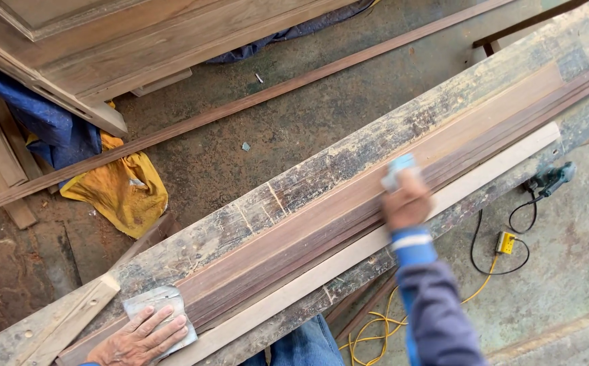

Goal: Sanding a long thin piece of wooden trim using a small sheet of sandpaper on a workbench.

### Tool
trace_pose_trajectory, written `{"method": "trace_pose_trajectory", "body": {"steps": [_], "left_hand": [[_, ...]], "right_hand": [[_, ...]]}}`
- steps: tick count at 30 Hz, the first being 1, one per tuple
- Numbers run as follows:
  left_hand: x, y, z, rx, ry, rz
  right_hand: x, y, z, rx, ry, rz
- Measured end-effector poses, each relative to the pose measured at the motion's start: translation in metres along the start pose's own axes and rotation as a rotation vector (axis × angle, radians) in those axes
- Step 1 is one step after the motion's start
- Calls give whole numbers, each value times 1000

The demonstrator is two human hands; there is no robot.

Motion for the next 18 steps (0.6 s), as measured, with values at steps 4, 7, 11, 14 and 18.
{"method": "trace_pose_trajectory", "body": {"steps": [4,7,11,14,18], "left_hand": [[5,-5,-1,13,6,-29],[1,3,-4,18,-15,-18],[0,-4,-1,-33,6,-2],[2,-16,7,-90,10,-27],[2,-16,-1,-299,48,184]], "right_hand": [[-140,-4,133,-103,350,-237],[-166,-25,178,-296,453,-311],[-85,-36,109,-237,482,-183],[-18,-17,27,-104,232,-221],[-15,-13,17,-4,40,35]]}}
Point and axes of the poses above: each hand's wrist, its own z-axis away from the middle knuckle, its own y-axis out of the back of the hand, x = y × z, the point moved 8 cm from there along -z, towards the middle knuckle, and after that the axes turned 10 degrees about -y, right-handed, at the moved point
